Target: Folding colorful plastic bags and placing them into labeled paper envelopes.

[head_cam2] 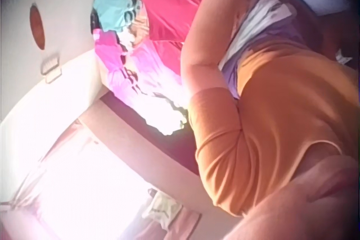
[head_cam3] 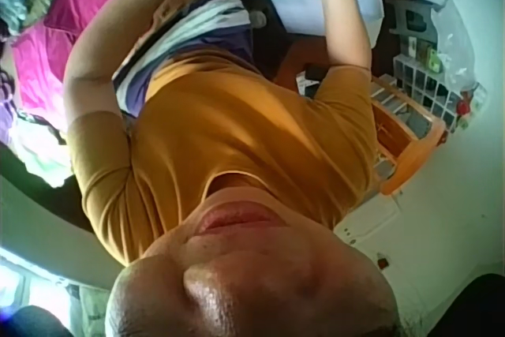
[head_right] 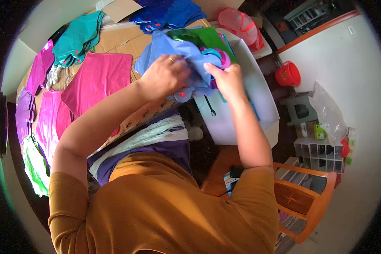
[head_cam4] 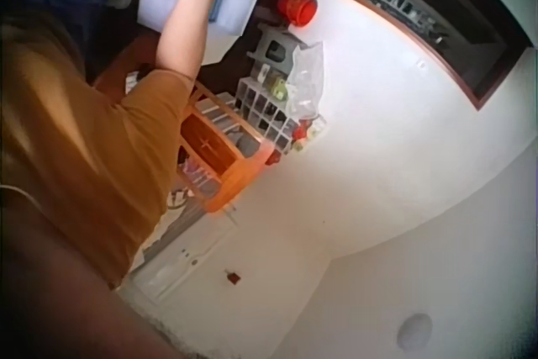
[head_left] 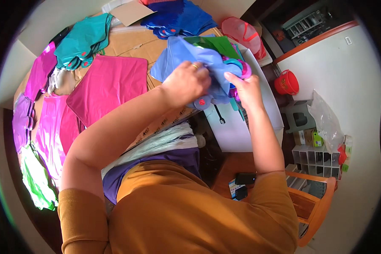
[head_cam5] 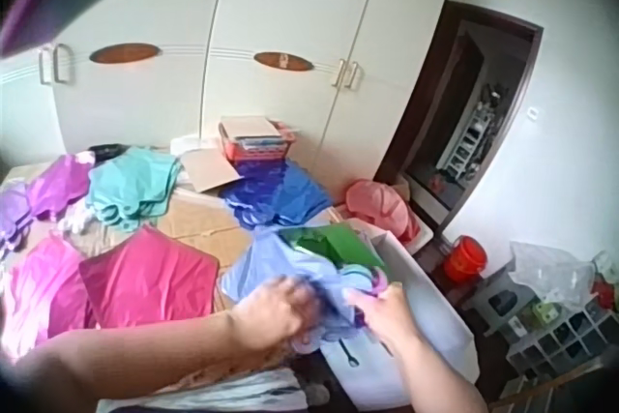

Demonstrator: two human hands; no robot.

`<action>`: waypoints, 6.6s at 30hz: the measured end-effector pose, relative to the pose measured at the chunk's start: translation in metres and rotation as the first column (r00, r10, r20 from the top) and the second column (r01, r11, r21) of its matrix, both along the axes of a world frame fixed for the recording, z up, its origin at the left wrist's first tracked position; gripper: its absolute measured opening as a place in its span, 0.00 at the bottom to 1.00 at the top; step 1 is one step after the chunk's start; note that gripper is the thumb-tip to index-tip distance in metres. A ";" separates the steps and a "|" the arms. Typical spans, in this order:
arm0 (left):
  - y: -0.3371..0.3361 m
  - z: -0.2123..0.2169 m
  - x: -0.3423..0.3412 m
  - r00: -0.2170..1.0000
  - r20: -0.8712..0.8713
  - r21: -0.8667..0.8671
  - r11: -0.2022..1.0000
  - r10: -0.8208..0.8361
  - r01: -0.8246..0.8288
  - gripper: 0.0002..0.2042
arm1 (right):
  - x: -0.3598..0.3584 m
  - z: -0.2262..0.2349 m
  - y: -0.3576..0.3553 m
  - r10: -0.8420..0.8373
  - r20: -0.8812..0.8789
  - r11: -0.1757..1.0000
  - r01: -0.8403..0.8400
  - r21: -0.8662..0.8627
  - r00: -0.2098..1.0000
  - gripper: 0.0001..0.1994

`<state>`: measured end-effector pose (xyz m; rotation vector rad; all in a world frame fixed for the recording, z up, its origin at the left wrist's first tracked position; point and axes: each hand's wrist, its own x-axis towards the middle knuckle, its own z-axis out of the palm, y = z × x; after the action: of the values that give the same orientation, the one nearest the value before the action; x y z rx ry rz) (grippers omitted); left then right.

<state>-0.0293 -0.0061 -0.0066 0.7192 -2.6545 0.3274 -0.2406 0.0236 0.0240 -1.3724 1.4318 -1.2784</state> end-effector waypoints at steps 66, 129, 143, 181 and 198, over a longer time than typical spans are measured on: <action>0.114 0.018 0.264 0.921 -0.103 0.324 0.888 0.376 -0.326 0.22 | 0.209 -0.046 0.008 0.470 -0.712 0.474 -0.830 -0.295 0.522 0.09; 0.235 -0.053 0.150 0.014 -0.248 -0.005 -0.015 0.969 1.000 0.24 | 0.202 0.001 0.064 0.703 -0.446 0.610 -0.792 -0.025 0.555 0.15; 0.227 -0.055 0.136 -0.052 -0.099 0.070 0.059 0.994 0.996 0.17 | 0.170 -0.013 0.097 0.666 -0.674 0.368 -0.927 -0.077 0.320 0.14; 0.252 -0.042 0.147 0.224 -0.152 0.318 -0.167 0.963 0.933 0.04 | 0.163 -0.016 0.065 0.519 0.457 0.680 -0.673 0.291 0.722 0.17; 0.241 -0.048 0.146 0.202 -0.020 0.132 -0.198 0.979 0.971 0.09 | 0.218 0.009 -0.058 0.851 -0.191 0.479 -0.577 0.661 0.489 0.10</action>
<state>0.1168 0.2354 -0.0546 0.6645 -0.0475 -2.2127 -0.0226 -0.0343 0.0331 -1.7024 1.0936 0.1022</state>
